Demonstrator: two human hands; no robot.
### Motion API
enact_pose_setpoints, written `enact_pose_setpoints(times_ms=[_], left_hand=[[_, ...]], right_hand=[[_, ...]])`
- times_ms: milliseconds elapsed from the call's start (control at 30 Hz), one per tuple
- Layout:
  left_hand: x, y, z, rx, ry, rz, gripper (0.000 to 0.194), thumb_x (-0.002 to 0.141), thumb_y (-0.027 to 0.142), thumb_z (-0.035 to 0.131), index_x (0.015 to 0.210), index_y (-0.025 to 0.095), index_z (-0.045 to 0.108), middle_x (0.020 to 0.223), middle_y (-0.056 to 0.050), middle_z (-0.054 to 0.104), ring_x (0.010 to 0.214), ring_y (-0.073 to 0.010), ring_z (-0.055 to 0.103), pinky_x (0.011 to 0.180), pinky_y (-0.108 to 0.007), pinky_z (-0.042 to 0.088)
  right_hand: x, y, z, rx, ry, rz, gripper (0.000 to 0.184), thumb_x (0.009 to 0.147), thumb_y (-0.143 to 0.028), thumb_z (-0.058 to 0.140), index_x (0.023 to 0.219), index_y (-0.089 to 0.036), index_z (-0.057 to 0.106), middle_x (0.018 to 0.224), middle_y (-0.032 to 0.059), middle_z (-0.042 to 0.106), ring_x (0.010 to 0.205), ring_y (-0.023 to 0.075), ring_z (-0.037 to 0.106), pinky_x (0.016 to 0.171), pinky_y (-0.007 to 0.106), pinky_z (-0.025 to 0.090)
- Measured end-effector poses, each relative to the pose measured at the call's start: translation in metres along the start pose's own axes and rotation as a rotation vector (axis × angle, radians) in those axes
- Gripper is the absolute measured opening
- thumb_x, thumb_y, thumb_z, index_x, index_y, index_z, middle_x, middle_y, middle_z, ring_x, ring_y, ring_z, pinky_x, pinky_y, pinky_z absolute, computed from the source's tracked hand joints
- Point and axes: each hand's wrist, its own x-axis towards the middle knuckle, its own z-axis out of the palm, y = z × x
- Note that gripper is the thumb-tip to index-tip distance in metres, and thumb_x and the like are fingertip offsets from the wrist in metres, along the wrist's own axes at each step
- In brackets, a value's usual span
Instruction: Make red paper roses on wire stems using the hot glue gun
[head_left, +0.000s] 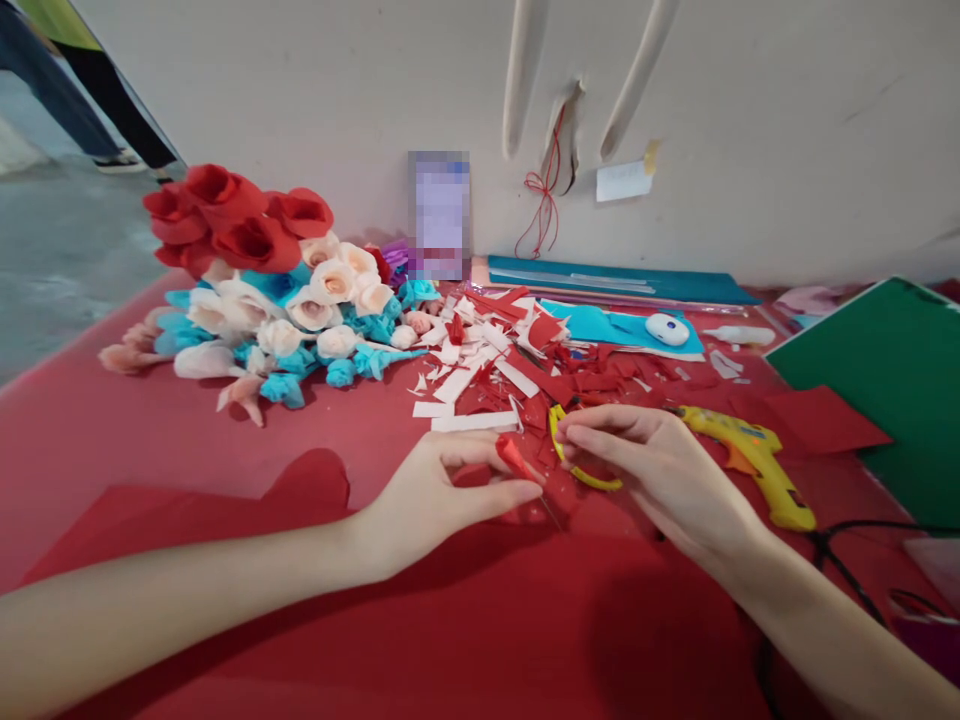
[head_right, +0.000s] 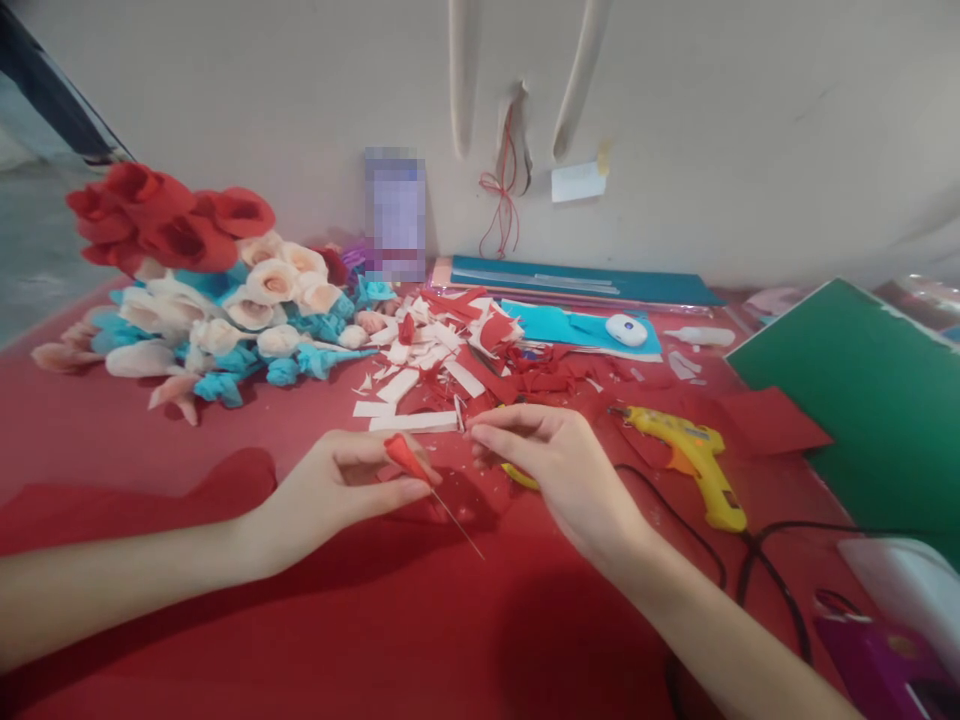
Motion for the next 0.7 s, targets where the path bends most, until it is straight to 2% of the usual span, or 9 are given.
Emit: enact_pose_setpoints(times_ms=[167,300,400,600,700], left_hand=[[0.001,-0.001,0.001,0.002,-0.006,-0.014,0.012,0.074,0.025,0.062,0.072,0.015,0.069,0.074,-0.002,0.070,0.071,-0.0131,0.064,0.068,-0.021,0.052],[0.002,-0.002,0.002,-0.010,-0.012,-0.033,0.013,0.074,0.027,0.062,0.075,0.016,0.070,0.076,-0.003,0.070,0.074,-0.0130,0.064,0.072,-0.021,0.051],[0.001,-0.002,0.003,-0.002,-0.010,-0.041,0.014,0.075,0.028,0.062,0.075,0.016,0.070,0.077,-0.002,0.070,0.075,-0.0119,0.063,0.073,-0.020,0.050],[0.000,-0.002,0.003,-0.023,-0.028,-0.074,0.017,0.075,0.030,0.061,0.077,0.015,0.069,0.081,-0.003,0.070,0.077,-0.0129,0.063,0.073,-0.020,0.050],[0.000,-0.002,0.003,-0.040,-0.026,-0.077,0.015,0.074,0.029,0.062,0.075,0.016,0.069,0.078,-0.001,0.070,0.075,-0.0117,0.064,0.072,-0.018,0.050]], right_hand=[[0.004,-0.003,-0.003,-0.214,0.137,-0.098,0.023,0.063,-0.036,0.070,0.068,-0.015,0.063,0.063,0.0024,0.063,0.054,0.0114,0.056,0.047,0.020,0.043],[0.009,-0.001,-0.008,-0.438,0.194,-0.214,0.021,0.074,-0.036,0.060,0.072,-0.016,0.064,0.063,0.0014,0.063,0.056,0.0117,0.057,0.054,0.022,0.044],[0.011,0.000,-0.013,-0.632,0.194,-0.291,0.020,0.082,-0.029,0.048,0.080,-0.017,0.065,0.070,0.0021,0.064,0.061,0.0132,0.058,0.061,0.025,0.044],[0.012,-0.004,-0.026,-0.925,0.146,-0.377,0.023,0.080,-0.017,0.044,0.092,-0.018,0.065,0.090,0.0039,0.066,0.083,0.0189,0.060,0.075,0.029,0.042],[0.006,-0.005,-0.037,-1.006,0.085,-0.325,0.022,0.076,-0.015,0.047,0.085,-0.017,0.067,0.085,0.0041,0.067,0.078,0.0200,0.061,0.069,0.027,0.045]])
